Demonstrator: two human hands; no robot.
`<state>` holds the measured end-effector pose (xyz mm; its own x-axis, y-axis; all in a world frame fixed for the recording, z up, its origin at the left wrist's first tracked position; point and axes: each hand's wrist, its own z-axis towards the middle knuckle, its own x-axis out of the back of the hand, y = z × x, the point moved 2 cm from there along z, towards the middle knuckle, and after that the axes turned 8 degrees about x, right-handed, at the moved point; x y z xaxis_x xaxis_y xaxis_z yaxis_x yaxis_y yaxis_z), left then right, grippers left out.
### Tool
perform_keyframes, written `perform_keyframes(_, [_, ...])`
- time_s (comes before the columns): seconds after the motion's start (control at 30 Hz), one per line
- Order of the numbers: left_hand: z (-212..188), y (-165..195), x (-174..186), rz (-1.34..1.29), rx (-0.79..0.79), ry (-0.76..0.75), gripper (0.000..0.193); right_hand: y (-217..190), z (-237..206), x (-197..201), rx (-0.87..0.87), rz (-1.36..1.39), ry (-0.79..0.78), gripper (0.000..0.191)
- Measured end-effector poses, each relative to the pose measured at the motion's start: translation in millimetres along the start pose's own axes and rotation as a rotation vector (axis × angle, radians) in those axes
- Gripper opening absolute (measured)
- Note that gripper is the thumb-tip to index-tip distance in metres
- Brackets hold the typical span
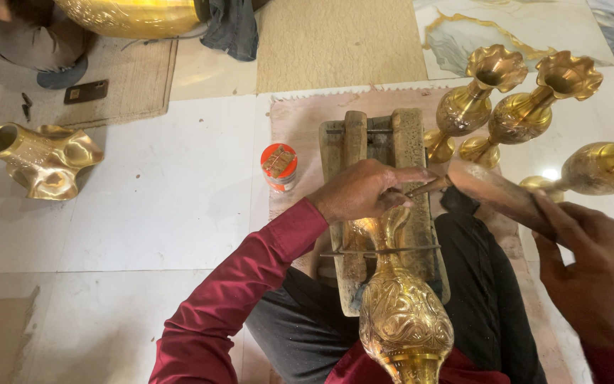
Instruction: The person sits on the floor with an engraved brass vase held in a wooden fixture on their lap. They hold a small punch against the vase surface and repeatedly strike it with a wooden mallet, repositioning the punch to work the decorative pattern, and briefly handle a small red-tipped item from a nearby container.
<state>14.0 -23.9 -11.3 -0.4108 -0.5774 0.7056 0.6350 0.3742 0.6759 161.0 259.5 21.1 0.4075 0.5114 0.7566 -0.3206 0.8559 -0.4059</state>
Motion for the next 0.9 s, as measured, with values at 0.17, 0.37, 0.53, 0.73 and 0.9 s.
perform_keyframes(0.17, [2,-2,1,-0.011,0.007,-0.04,0.055,4,-2,-1,-0.093,0.225,0.011,0.059])
perform_keyframes(0.37, [6,1,5,-0.038,-0.011,-0.066,0.054,6,-4,-5,-0.11,0.273,-0.005,0.06])
perform_keyframes(0.53, [8,2,9,-0.058,-0.038,-0.071,0.053,2,-8,-5,-0.158,0.494,0.103,0.05])
perform_keyframes(0.73, [9,0,7,-0.071,-0.069,-0.071,0.053,4,-18,-4,-0.08,-0.043,0.024,0.055])
perform_keyframes(0.9, [10,2,6,-0.064,-0.082,-0.049,0.055,13,-24,-8,0.033,0.002,-0.004,0.063])
